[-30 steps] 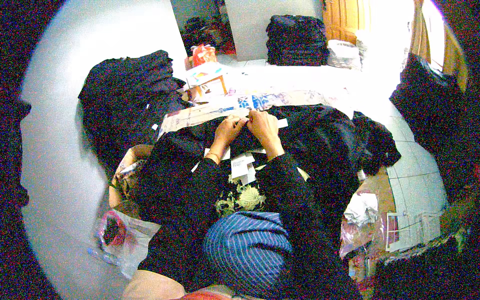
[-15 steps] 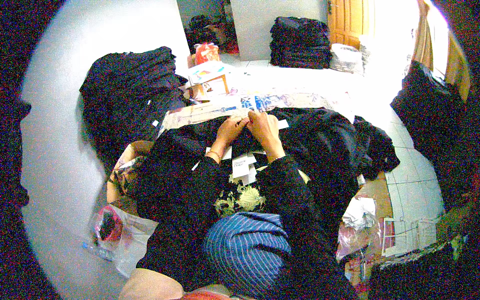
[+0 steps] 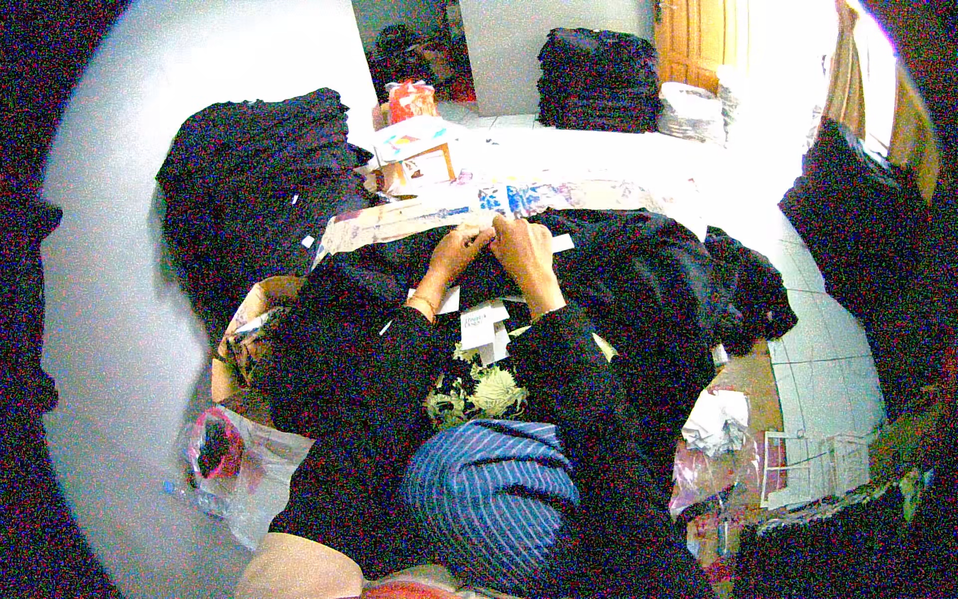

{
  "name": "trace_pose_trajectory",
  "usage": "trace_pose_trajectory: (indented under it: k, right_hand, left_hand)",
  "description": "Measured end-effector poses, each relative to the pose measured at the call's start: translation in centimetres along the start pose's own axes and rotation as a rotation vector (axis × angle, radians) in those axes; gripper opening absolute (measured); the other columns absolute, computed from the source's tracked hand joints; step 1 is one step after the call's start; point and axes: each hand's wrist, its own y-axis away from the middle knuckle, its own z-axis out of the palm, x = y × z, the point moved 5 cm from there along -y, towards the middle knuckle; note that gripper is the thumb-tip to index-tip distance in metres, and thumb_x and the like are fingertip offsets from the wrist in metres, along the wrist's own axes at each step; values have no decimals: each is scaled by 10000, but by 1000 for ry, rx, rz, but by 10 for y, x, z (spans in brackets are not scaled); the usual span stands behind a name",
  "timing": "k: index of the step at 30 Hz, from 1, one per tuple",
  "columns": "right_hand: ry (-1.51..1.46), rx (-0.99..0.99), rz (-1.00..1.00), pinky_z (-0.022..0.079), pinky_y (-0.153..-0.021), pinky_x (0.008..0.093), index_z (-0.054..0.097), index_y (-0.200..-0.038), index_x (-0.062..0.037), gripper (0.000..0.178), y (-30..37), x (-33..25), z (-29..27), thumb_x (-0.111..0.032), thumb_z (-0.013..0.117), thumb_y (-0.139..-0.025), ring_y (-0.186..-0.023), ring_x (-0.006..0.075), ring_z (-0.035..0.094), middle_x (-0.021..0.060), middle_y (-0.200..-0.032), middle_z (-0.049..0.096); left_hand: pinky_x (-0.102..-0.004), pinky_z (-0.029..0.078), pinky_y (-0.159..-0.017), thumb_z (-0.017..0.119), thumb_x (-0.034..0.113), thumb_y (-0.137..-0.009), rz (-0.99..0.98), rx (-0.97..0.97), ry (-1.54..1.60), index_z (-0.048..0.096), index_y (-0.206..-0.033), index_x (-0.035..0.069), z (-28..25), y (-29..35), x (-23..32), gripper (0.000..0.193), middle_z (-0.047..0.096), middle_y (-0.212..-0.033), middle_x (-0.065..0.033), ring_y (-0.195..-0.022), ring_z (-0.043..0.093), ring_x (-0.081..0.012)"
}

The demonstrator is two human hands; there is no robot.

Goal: The person attaches tags to a black hoodie, folds it, and places it into a clear plastic bag. The person repeats this process with multiple hoodies, stacking the finished items.

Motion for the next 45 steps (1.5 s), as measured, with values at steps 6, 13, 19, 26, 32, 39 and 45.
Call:
trace_pose_trajectory:
  k: [6,13,19,26,32,39,45]
  right_hand:
    - [-74,-23,-51,493,-568,433,601,-788,-98,150,0,-3,-4,-246,598,-772,-649,327,634,140,-673,626]
    - [-198,-119,27,498,-628,442,577,-895,-89,189,1,5,-10,-251,561,-800,-727,348,632,167,-768,644]
    - [-482,-79,129,465,-672,451,495,-1038,-59,208,-6,7,-11,-135,448,-851,-749,395,602,231,-761,612]
    - [-746,-15,105,477,-588,280,535,-1003,-17,158,-8,11,-1,-55,534,-850,-627,165,615,110,-735,642]
    - [-926,9,137,493,-562,270,618,-881,-11,151,-10,18,6,-139,648,-807,-618,145,625,103,-742,666]
    - [-783,10,92,490,-603,245,645,-843,15,124,-7,12,-3,-102,643,-806,-641,116,618,88,-725,664]
    - [-757,-38,186,489,-593,247,639,-847,16,121,-8,16,3,-100,635,-813,-638,115,619,84,-724,669]
  left_hand:
    - [-328,473,-760,583,404,-835,-23,-14,94,681,-927,48,0,-1,-7,380,656,-937,-133,-859,619,-268]
    - [-260,462,-737,676,305,-800,-68,12,328,688,-926,31,-4,1,-2,302,673,-890,-93,-805,605,-143]
    - [-211,454,-686,602,208,-875,-138,55,712,637,-983,13,-8,3,3,226,661,-886,-45,-758,580,-84]
    - [-210,458,-732,577,212,-892,-104,-38,742,609,-1054,11,-8,4,4,260,651,-913,-35,-805,574,-71]
    - [-221,461,-767,604,210,-878,-94,-40,703,575,-1112,9,-8,5,5,309,637,-936,-32,-830,577,-81]
    - [-230,460,-770,642,155,-850,-90,-47,790,441,-1195,19,-5,2,0,421,610,-898,-62,-847,581,-108]
    - [-263,477,-805,651,172,-845,-110,-43,782,405,-1188,33,-4,3,-4,444,620,-906,-82,-868,597,-149]
